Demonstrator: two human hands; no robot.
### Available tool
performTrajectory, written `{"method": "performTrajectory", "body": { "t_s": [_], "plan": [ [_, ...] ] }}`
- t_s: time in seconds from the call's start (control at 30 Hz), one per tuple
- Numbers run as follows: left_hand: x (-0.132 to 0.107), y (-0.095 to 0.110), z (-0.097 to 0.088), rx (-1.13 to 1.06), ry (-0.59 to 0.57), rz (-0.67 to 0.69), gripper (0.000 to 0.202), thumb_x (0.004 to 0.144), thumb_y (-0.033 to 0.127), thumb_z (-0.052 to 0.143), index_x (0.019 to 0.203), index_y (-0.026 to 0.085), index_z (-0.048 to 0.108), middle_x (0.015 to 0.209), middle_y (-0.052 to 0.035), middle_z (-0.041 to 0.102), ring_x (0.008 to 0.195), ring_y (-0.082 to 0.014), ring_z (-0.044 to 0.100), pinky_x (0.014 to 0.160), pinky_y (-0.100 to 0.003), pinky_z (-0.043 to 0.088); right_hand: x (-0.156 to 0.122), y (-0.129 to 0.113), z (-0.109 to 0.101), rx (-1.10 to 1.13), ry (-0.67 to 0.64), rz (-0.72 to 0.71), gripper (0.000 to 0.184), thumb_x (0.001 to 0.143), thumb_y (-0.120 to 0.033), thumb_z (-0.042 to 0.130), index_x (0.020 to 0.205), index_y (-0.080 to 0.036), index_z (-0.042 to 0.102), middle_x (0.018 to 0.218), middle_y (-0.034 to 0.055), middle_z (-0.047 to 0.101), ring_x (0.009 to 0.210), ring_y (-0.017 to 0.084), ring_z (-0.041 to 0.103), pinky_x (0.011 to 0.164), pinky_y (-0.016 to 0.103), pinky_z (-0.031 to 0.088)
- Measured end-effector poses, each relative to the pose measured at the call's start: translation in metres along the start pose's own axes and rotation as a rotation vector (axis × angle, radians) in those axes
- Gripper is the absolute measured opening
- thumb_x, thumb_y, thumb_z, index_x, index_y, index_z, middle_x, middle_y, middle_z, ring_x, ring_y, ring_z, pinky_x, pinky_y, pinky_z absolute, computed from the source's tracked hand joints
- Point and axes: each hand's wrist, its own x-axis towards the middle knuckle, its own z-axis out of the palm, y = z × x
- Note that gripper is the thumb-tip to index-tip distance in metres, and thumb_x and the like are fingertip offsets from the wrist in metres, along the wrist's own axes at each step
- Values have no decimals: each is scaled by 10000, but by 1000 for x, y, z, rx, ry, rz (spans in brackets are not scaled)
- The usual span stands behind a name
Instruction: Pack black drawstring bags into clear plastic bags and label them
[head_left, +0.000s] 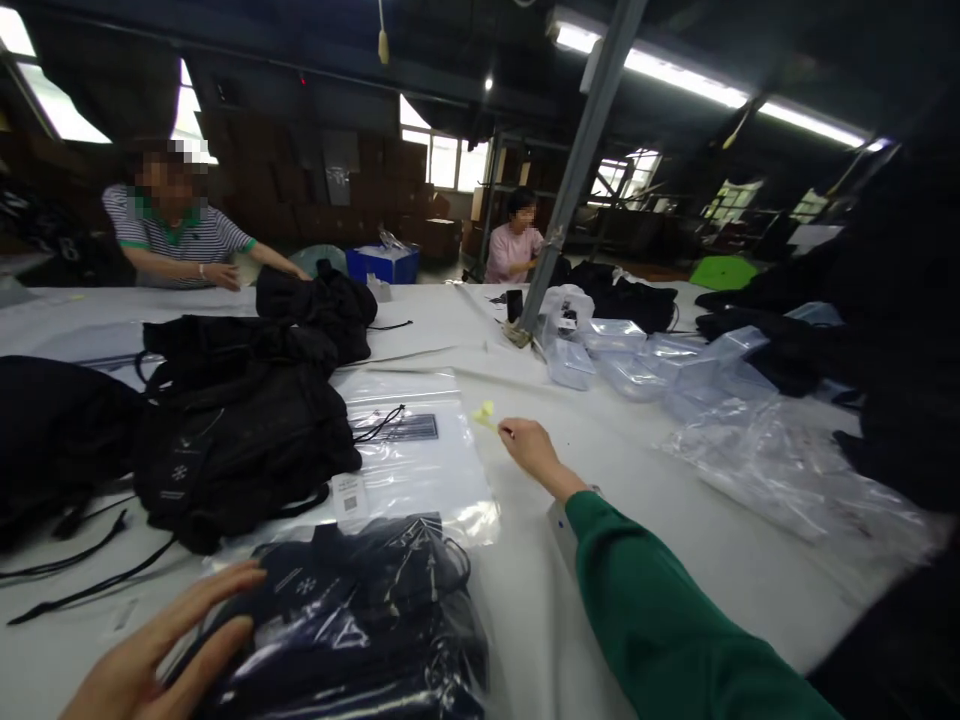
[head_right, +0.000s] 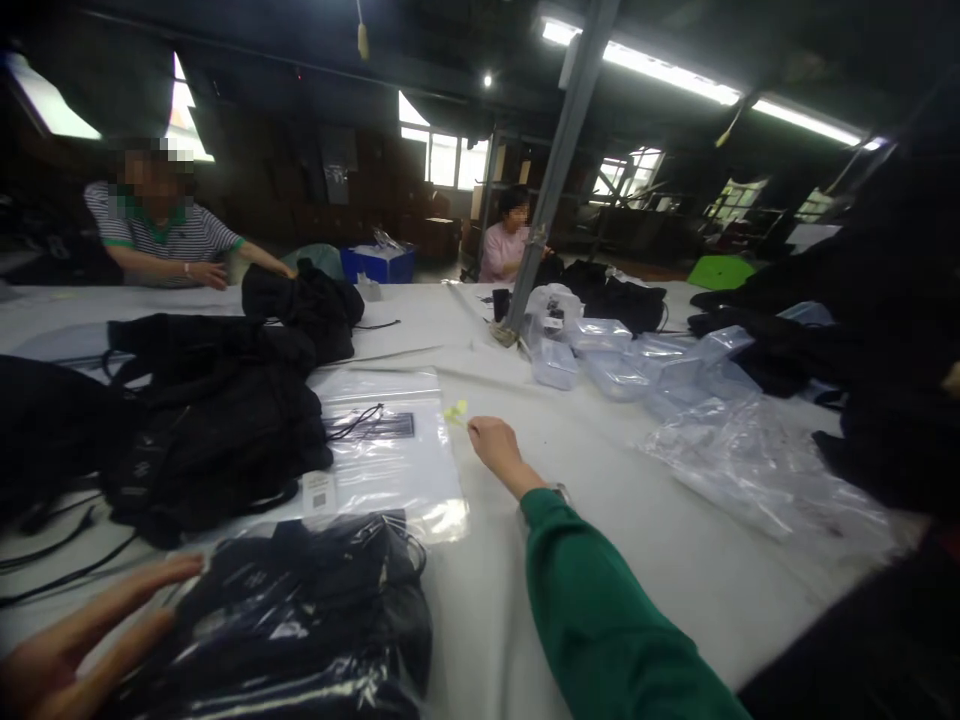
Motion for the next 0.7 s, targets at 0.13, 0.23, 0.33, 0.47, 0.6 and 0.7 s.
{"method": "performTrajectory", "body": {
  "t_s": [0.13,0.23,0.33,0.47,0.6,0.7],
  "plan": [
    [-17,53,16,-570,-198,-286,511,797,626,606,1145,256,670,1199,-78,677,1154,-335,593,995,-447,481,-48,-53,-26,29,293,-406,149,922,-135,574,846,-162,699,756,60,682,747,175,618,740,315,475],
    [-39,94,46,-1091,-525,-412,719,755,699,607,1310,245,551,1311,-137,599,1180,-335,577,988,-494,464,-113,-102,-46,100,574,-837,170,885,-81,587,1030,-112,670,777,82,678,704,182,593,684,343,455],
    [-64,119,63,-1301,-572,-403,711,766,573,698,1360,242,490,1380,-141,537,1247,-308,528,1013,-437,443,-166,-137,-51,202,558,-998,188,886,-61,512,986,-114,662,794,88,672,714,190,602,706,369,469],
    [-97,124,57,-1263,-425,-280,762,697,285,827,1371,246,474,1395,-132,525,1261,-290,515,1021,-356,430,-205,-159,-42,255,470,-965,254,885,-54,449,940,-170,668,804,81,687,732,208,612,757,395,487],
    [-125,104,48,-1239,-438,-162,940,631,200,868,1430,317,386,1378,-81,545,1268,-284,504,1069,-387,388,-230,-173,-36,266,288,-868,250,939,-106,407,967,-160,650,790,85,656,719,211,586,747,390,476],
    [-137,87,46,-1107,-363,-186,563,804,293,742,1323,241,530,1281,-83,613,1208,-240,548,1065,-363,387,-244,-186,-36,319,134,-847,195,914,-114,433,920,-142,626,806,93,618,747,220,574,708,370,477]
  ]
}}
